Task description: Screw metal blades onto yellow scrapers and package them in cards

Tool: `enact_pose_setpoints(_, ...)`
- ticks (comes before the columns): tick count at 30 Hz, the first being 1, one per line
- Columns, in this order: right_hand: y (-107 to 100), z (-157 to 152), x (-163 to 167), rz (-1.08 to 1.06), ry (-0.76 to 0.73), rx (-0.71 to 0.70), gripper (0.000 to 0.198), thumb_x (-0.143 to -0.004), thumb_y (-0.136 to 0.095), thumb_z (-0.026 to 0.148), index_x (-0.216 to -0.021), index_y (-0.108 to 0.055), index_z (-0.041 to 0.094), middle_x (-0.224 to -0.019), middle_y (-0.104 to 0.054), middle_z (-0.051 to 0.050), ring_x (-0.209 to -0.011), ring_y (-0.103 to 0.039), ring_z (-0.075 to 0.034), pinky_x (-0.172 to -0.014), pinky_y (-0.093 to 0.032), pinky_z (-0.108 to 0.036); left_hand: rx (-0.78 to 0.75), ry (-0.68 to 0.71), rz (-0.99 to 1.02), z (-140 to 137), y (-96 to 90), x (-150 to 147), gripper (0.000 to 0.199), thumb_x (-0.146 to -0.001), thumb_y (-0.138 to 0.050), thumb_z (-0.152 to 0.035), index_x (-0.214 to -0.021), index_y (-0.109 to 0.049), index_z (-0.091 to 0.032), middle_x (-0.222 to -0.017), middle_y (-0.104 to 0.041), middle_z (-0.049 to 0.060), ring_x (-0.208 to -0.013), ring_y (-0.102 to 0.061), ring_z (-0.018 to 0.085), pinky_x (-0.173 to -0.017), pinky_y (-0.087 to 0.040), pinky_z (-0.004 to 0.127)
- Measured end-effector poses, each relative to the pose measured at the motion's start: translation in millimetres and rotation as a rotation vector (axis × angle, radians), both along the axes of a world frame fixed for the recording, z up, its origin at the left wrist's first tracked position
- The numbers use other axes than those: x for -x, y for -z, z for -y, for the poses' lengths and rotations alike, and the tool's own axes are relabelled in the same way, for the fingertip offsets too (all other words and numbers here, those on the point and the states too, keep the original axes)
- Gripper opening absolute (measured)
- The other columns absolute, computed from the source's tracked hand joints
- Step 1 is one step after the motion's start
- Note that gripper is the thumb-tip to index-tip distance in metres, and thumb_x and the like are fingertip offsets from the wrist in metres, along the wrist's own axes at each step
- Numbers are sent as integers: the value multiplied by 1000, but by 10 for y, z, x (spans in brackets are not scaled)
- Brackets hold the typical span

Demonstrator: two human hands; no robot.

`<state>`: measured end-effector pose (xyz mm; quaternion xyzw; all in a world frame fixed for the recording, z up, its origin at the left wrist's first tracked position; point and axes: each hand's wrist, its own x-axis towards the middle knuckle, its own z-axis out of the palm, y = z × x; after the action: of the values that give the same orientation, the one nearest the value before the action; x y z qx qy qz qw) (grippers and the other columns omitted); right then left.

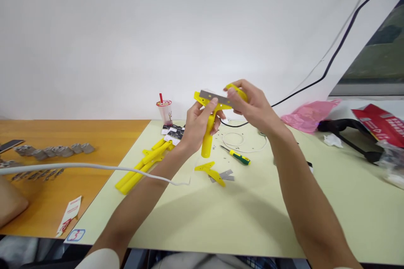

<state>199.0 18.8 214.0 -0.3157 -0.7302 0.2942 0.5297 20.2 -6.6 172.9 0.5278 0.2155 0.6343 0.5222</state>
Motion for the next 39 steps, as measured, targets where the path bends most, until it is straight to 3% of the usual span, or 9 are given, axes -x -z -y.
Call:
enact_pose_setpoints(5, -185, 38, -212, -386, -131, 80, 38, -105, -61, 60, -104, -77, 26, -86, -42, -1, -64, -26, -15, -57, -23, -34, -69, -101, 72, 26, -199, -102, 46, -98, -83, -62, -105, -62, -23, -81, -73, -2, -50, -55, 6, -44, -38, 21)
enact_pose_setpoints(9, -203, 53, -472, -487, -52, 65, 29, -95, -64, 38, -107, -83, 19, -89, -41, -2, -66, -29, -14, -56, -24, -35, -72, -84, 38, 2, -145, -114, 44, -99, -82, -62, -102, -61, -23, -80, -72, -1, -53, -58, 7, -45, -38, 22)
enact_pose_setpoints(15, -116, 69, -556, -231, 121, -94, 30, -93, -83, 50, -114, -81, 27, -96, -60, -4, -71, -52, -16, -60, -51, -35, -16, 10, -86, -83, -18, -102, 51, -96, -84, -66, -97, -60, -21, -81, -72, 1, -53, -58, 7, -43, -39, 21)
enact_pose_setpoints(18, -75, 90, -482, -88, 109, -183, 37, -91, -91, 56, -114, -85, 27, -104, -71, -6, -73, -58, -16, -67, -59, -38, 1, 49, -142, -123, 6, -77, 53, -96, -84, -67, -97, -61, -19, -81, -73, 3, -52, -59, 8, -42, -39, 20)
enact_pose_setpoints(22, -22, 67, -370, -21, 78, -190, 47, -85, -97, 60, -116, -88, 25, -91, -74, -4, -70, -62, -17, -66, -61, -39, 26, 33, -242, -172, -2, -9, 49, -99, -82, -63, -99, -64, -17, -81, -74, 5, -51, -60, 9, -41, -39, 21)
enact_pose_setpoints(25, 15, 30, -309, -2, 92, -187, 56, -83, -98, 62, -124, -88, 25, -92, -79, -5, -77, -70, -21, -70, -64, -41, 36, 23, -303, -208, -9, 62, 47, -101, -81, -61, -100, -65, -17, -81, -75, 5, -50, -60, 9, -40, -39, 21)
enact_pose_setpoints(31, 35, 50, -209, 52, 61, -180, 41, -92, -89, 63, -102, -84, 23, -107, -86, -9, -99, -80, -27, -96, -67, -49, 42, 24, -374, -263, 15, 155, 46, -105, -75, -61, -105, -68, -15, -81, -76, 7, -51, -60, 11, -40, -40, 21)
enact_pose_setpoints(35, 36, 84, -138, 74, 57, -152, 45, -89, -90, 65, -93, -77, 22, -98, -84, -8, -94, -80, -26, -98, -67, -49, 40, 22, -365, -269, 26, 148, 46, -105, -74, -60, -108, -68, -15, -81, -76, 7, -51, -60, 10, -41, -39, 21)
enact_pose_setpoints(39, 58, 74, -76, 122, 57, -140, 47, -90, -88, 69, -93, -78, 22, -104, -83, -9, -101, -78, -28, -103, -64, -52, 28, 36, -338, -256, 19, 131, 42, -107, -73, -57, -106, -65, -16, -83, -76, 6, -50, -60, 10, -42, -40, 21)
